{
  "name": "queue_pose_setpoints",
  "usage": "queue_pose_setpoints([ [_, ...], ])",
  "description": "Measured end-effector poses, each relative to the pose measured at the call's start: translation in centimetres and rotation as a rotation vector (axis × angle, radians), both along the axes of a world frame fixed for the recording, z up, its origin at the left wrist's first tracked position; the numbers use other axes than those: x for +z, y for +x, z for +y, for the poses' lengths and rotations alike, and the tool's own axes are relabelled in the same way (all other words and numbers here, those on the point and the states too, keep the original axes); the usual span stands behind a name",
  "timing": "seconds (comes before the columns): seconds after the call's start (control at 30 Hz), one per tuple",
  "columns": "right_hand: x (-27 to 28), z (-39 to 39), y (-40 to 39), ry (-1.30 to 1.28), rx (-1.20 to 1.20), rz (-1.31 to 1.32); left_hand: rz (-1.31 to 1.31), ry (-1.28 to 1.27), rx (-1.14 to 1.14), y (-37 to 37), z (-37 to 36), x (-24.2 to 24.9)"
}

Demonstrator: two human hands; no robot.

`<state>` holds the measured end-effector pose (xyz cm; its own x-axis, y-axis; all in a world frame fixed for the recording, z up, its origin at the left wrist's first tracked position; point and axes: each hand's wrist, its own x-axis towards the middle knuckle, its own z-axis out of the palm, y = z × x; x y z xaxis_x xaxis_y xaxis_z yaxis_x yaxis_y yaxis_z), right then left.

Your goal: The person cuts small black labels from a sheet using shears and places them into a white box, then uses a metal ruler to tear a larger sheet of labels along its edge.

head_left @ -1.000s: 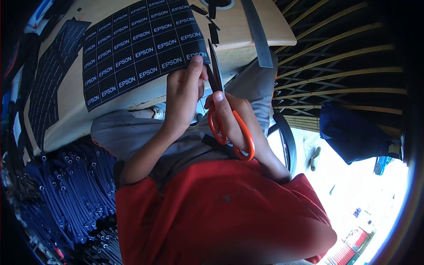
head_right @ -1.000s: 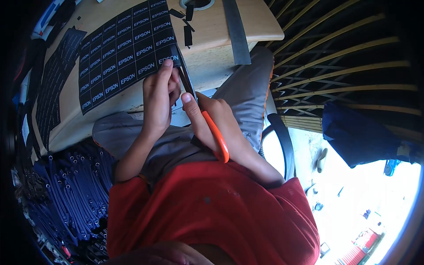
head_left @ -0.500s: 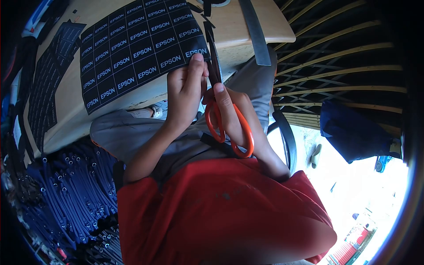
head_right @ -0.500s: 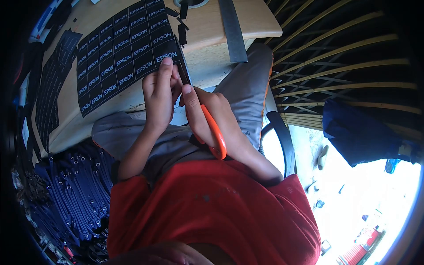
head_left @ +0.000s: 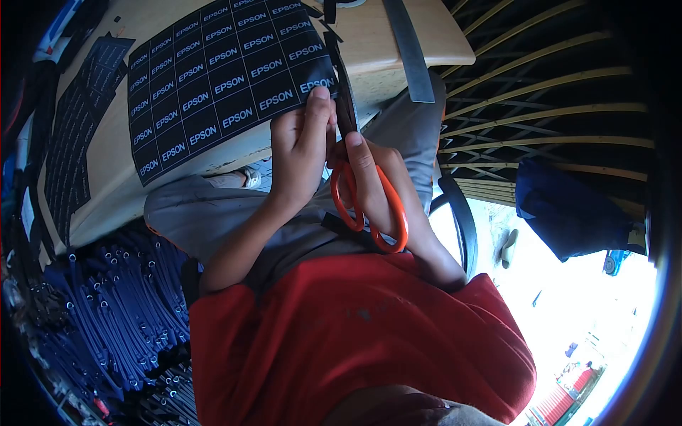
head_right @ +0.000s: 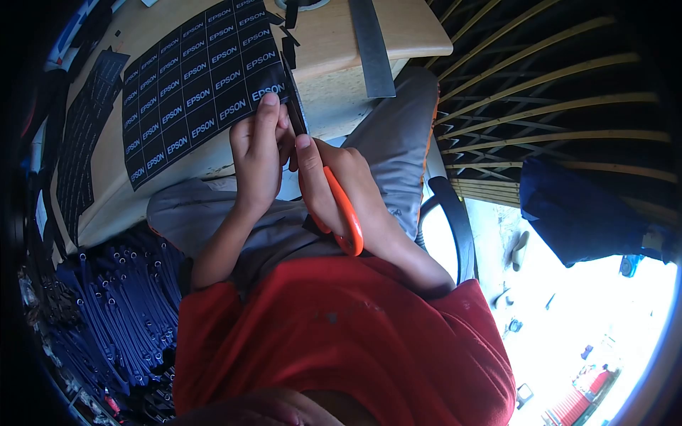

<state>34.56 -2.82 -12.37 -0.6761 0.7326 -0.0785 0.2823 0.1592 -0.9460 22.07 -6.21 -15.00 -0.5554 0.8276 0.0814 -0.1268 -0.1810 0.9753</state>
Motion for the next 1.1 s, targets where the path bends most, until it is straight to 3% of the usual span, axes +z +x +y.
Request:
queue_pose_setpoints([
  [1.1,0.4,-0.6,0.7,-0.053,0.02,-0.051,0.014,0.05,0.075,0.3,0.6,-0.6],
])
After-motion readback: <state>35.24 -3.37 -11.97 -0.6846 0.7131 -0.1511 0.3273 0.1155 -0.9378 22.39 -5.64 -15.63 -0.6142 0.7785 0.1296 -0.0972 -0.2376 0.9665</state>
